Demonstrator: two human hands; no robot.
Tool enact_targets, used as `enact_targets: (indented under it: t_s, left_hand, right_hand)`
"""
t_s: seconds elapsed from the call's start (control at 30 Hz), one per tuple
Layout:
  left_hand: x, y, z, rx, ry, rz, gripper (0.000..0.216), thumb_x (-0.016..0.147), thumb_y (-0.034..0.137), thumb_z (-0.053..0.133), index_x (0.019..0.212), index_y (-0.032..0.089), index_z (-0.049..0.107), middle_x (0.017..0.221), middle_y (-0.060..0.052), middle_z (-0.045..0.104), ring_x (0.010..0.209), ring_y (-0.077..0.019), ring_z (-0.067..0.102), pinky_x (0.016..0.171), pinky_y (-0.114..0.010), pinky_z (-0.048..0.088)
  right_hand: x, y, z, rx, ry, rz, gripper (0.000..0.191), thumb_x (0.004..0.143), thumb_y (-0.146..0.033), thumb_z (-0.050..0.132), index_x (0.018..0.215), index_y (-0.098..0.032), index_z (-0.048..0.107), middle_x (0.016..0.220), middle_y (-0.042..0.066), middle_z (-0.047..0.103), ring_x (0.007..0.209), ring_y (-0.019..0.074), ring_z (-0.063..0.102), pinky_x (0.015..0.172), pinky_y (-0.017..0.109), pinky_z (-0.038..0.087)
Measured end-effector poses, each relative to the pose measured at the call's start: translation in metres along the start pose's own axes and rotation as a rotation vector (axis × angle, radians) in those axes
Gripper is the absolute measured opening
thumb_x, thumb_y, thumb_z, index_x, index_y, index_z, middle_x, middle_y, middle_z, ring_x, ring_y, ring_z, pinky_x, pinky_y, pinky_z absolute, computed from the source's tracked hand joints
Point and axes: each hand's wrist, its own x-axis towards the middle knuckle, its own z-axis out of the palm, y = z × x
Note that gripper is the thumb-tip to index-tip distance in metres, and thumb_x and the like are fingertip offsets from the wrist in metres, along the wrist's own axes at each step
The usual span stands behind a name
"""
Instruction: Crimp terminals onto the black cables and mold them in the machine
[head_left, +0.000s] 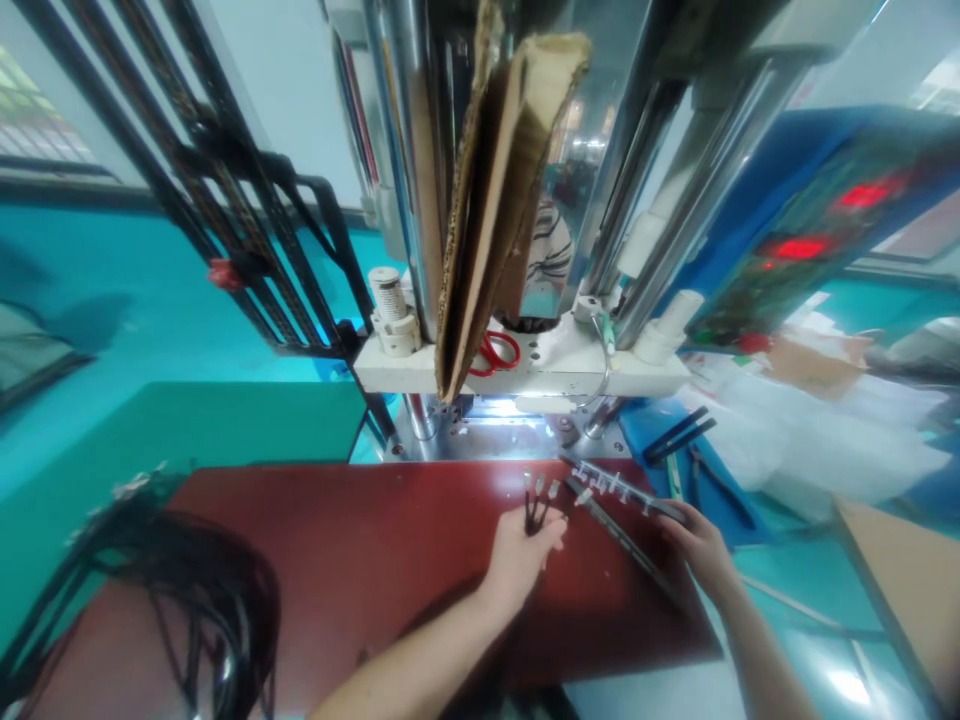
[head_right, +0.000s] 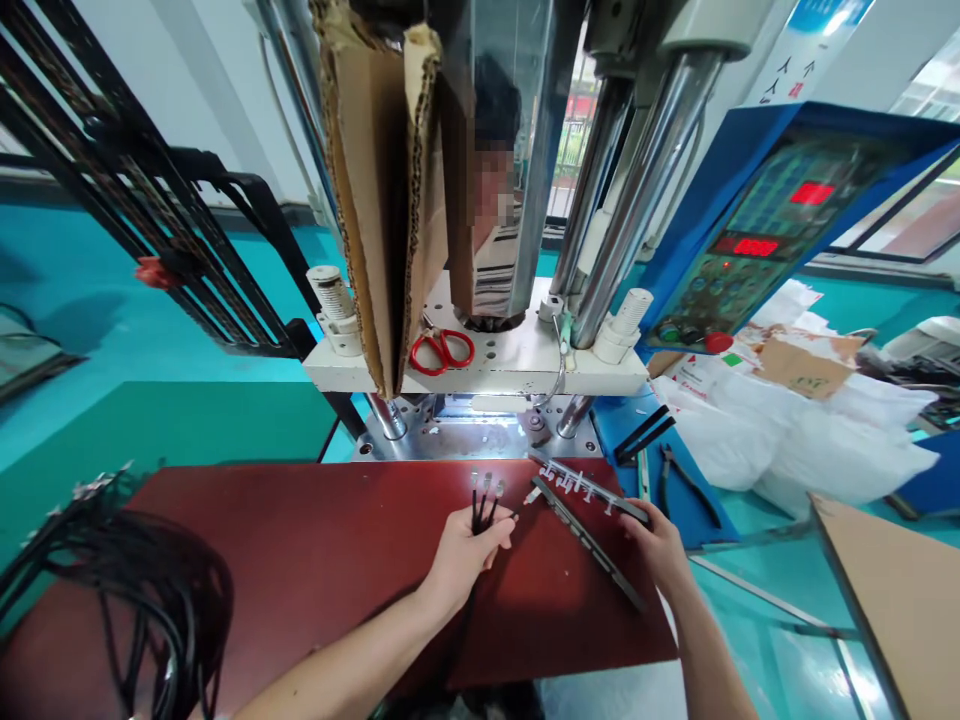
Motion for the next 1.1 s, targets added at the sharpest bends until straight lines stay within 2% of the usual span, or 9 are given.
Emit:
enact_targets:
  t_s: [0.1, 0.23, 0.33, 0.4, 0.5, 0.6, 0.8, 1.0, 1.1]
  left_hand:
    - [0.001, -0.006, 0.005, 0.068, 0.028, 0.033, 0.016, 0.07, 0.026, 0.057, 0.07, 0.011, 0.059, 0.05, 0.002, 0.052, 0.036, -0.0047, 0.035, 0.037, -0.018, 0.026]
    - [0.01, -0.012, 0.01, 0.28, -0.043, 0.111, 0.021, 0.08, 0.03, 0.046, 0.075, 0.012, 0.056, 0.052, 0.002, 0.051, 0.037, -0.0058, 0.036, 0.037, -0.018, 0.029]
    - [0.034, -0.013, 0.016, 0.553, -0.103, 0.213, 0.032, 0.088, 0.031, 0.028, 0.082, 0.013, 0.055, 0.06, -0.001, 0.056, 0.043, -0.0094, 0.045, 0.044, -0.022, 0.039]
    - [0.057, -0.013, 0.021, 0.656, -0.099, 0.283, 0.029, 0.088, 0.029, 0.031, 0.086, 0.015, 0.056, 0.074, -0.004, 0.06, 0.062, -0.0139, 0.055, 0.061, -0.026, 0.045]
    - [0.091, -0.015, 0.03, 0.764, -0.137, 0.372, 0.017, 0.083, 0.023, 0.043, 0.093, 0.018, 0.056, 0.095, -0.005, 0.06, 0.092, -0.0179, 0.053, 0.084, -0.031, 0.041]
    - [0.111, -0.021, 0.033, 0.863, -0.177, 0.396, 0.016, 0.083, 0.02, 0.043, 0.093, 0.018, 0.056, 0.092, -0.005, 0.06, 0.088, -0.0175, 0.055, 0.083, -0.031, 0.041]
    - [0.116, -0.035, 0.03, 1.016, -0.149, 0.4, 0.022, 0.087, 0.02, 0.035, 0.099, 0.017, 0.054, 0.087, -0.006, 0.062, 0.081, -0.0184, 0.057, 0.076, -0.031, 0.043]
    - [0.111, -0.037, 0.042, 1.121, -0.11, 0.414, 0.022, 0.088, 0.019, 0.035, 0.095, 0.017, 0.055, 0.092, -0.008, 0.062, 0.091, -0.0194, 0.056, 0.09, -0.033, 0.036]
    - [0.109, -0.039, 0.046, 1.14, -0.108, 0.423, 0.023, 0.088, 0.018, 0.033, 0.098, 0.016, 0.054, 0.096, -0.009, 0.062, 0.093, -0.0189, 0.056, 0.096, -0.036, 0.031]
  right_hand:
    - [0.011, 0.012, -0.01, -0.218, -0.013, -0.147, 0.026, 0.049, -0.038, 0.068, 0.067, -0.019, 0.067, 0.078, 0.007, 0.061, 0.083, 0.027, 0.055, 0.085, 0.045, 0.04]
    - [0.01, 0.017, -0.006, -0.414, -0.026, -0.301, 0.024, 0.06, -0.036, 0.059, 0.073, -0.019, 0.068, 0.086, 0.011, 0.059, 0.089, 0.0304, 0.049, 0.086, 0.051, 0.034]
    - [0.002, 0.008, 0.013, -0.491, -0.067, -0.418, 0.027, 0.072, -0.036, 0.052, 0.089, -0.019, 0.065, 0.096, 0.01, 0.059, 0.094, 0.0267, 0.048, 0.088, 0.045, 0.034]
    - [-0.001, 0.0, 0.032, -0.517, -0.092, -0.483, 0.027, 0.076, -0.036, 0.051, 0.093, -0.019, 0.064, 0.098, 0.009, 0.06, 0.095, 0.0233, 0.049, 0.088, 0.038, 0.036]
    - [0.003, -0.007, 0.056, -0.553, -0.048, -0.516, 0.023, 0.078, -0.034, 0.05, 0.086, -0.018, 0.064, 0.09, 0.009, 0.06, 0.089, 0.0235, 0.05, 0.082, 0.038, 0.037]
    - [0.01, -0.008, 0.066, -0.554, 0.002, -0.533, 0.021, 0.08, -0.03, 0.046, 0.074, -0.017, 0.062, 0.079, 0.008, 0.06, 0.079, 0.0225, 0.052, 0.074, 0.036, 0.038]
    - [0.008, -0.017, 0.056, -0.443, 0.031, -0.59, 0.024, 0.084, -0.028, 0.041, 0.074, -0.019, 0.061, 0.078, 0.004, 0.061, 0.068, 0.0149, 0.056, 0.066, 0.027, 0.041]
    - [-0.017, -0.043, 0.056, -0.413, 0.121, -0.633, 0.029, 0.086, -0.032, 0.039, 0.079, -0.018, 0.062, 0.084, 0.007, 0.065, 0.085, 0.0194, 0.058, 0.08, 0.033, 0.039]
    - [-0.031, -0.059, 0.04, -0.419, 0.223, -0.614, 0.029, 0.086, -0.035, 0.039, 0.081, -0.018, 0.062, 0.088, 0.01, 0.065, 0.088, 0.0213, 0.057, 0.084, 0.036, 0.039]
